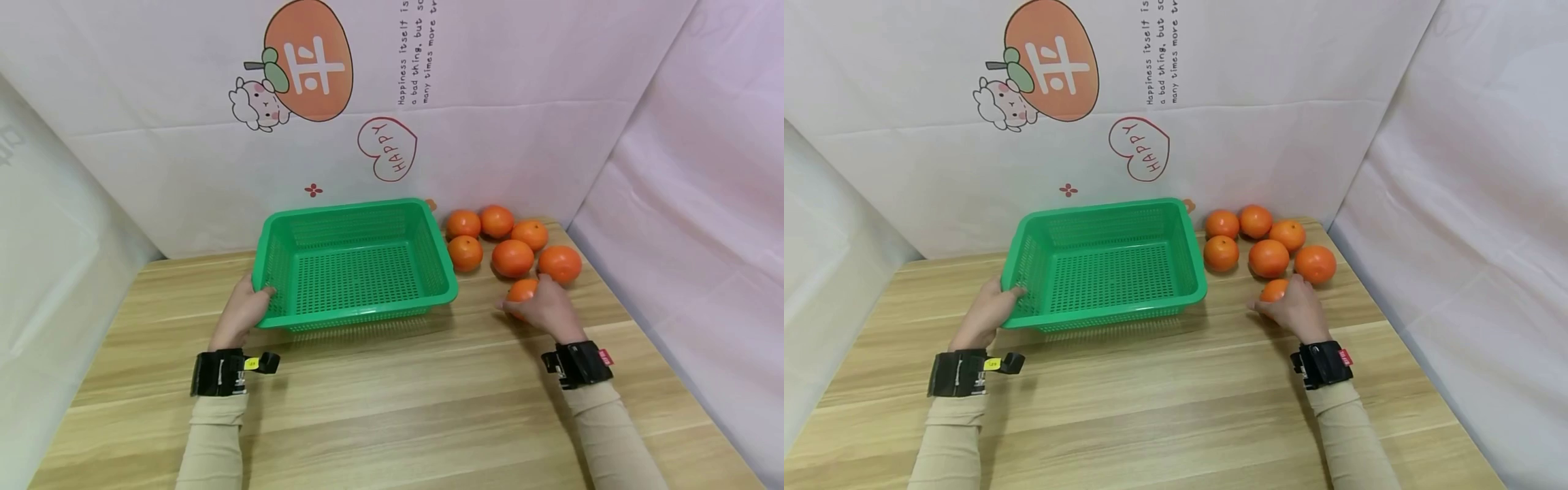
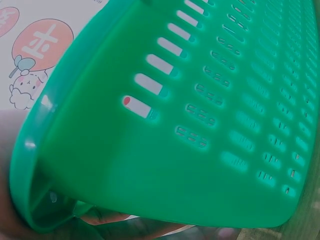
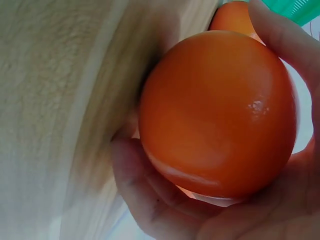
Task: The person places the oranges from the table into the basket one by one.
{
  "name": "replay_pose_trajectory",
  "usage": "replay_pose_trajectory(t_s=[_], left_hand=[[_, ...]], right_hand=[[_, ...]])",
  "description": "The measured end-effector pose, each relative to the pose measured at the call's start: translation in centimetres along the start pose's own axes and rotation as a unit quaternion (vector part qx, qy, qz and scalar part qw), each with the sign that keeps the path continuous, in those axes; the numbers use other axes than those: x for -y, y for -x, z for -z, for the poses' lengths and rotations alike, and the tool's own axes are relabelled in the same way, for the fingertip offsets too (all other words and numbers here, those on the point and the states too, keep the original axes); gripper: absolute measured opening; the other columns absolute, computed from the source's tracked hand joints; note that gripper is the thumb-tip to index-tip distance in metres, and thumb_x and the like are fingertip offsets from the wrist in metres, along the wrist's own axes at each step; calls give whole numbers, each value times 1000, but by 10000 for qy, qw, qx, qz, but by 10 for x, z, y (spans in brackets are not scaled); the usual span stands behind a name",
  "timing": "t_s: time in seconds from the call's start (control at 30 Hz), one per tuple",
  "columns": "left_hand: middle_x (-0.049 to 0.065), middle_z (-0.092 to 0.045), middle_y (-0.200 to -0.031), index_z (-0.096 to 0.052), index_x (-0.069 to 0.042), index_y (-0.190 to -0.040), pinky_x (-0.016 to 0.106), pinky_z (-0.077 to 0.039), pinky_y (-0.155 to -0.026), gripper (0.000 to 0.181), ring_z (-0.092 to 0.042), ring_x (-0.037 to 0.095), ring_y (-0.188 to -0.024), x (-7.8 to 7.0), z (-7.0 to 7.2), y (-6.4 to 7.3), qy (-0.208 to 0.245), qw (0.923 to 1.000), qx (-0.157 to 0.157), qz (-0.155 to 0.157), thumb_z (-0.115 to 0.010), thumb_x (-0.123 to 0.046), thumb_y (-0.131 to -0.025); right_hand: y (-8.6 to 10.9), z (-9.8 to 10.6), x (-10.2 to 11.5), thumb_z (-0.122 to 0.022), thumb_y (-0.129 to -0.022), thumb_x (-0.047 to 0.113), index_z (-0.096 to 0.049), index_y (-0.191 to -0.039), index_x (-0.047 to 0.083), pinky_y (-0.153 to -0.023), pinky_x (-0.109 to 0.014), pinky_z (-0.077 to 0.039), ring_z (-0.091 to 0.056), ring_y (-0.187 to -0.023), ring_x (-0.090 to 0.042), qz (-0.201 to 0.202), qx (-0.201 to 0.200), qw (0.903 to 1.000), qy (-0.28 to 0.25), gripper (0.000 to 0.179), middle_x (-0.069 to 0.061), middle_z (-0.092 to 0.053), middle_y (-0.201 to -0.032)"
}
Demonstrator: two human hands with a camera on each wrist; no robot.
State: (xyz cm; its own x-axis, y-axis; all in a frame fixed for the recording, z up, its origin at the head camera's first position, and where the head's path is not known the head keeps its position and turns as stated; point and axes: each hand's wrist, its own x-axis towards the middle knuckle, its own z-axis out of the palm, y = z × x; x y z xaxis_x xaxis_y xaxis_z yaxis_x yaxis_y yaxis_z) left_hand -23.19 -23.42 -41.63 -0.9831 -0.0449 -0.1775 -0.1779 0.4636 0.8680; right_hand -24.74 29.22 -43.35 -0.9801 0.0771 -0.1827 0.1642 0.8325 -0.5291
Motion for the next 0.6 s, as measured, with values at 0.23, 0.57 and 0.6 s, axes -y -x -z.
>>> replay_pose_trajectory(t_s=[0.23,0.57,0.6], left_hand=[[32,-46,-154,-19,1,-166,39,-48,-92,59,-55,44,-128,0,0,1,26,10000,25,18,-37,-16,-112],[31,-45,-155,-20,-1,-166,46,-49,-97,59,-54,45,-133,0,0,0,-3,10000,12,27,-37,-17,-112],[31,-46,-155,-20,-1,-166,46,-49,-97,59,-54,45,-133,0,0,0,-3,10000,7,35,-37,-16,-112]], right_hand=[[-1,-4,-2,-87,-79,55,-26,-154,-20,-103,-65,-47,-54,-125,-57,20,-213,9997,111,122,-47,-47,-143],[-2,-6,-5,-86,-79,47,-32,-148,-22,-92,-59,-51,-60,-113,-51,51,-332,9994,77,112,-44,-55,-132],[-3,-6,-6,-86,-79,46,-33,-147,-22,-91,-58,-52,-61,-111,-50,74,-352,9993,74,110,-44,-56,-130]])
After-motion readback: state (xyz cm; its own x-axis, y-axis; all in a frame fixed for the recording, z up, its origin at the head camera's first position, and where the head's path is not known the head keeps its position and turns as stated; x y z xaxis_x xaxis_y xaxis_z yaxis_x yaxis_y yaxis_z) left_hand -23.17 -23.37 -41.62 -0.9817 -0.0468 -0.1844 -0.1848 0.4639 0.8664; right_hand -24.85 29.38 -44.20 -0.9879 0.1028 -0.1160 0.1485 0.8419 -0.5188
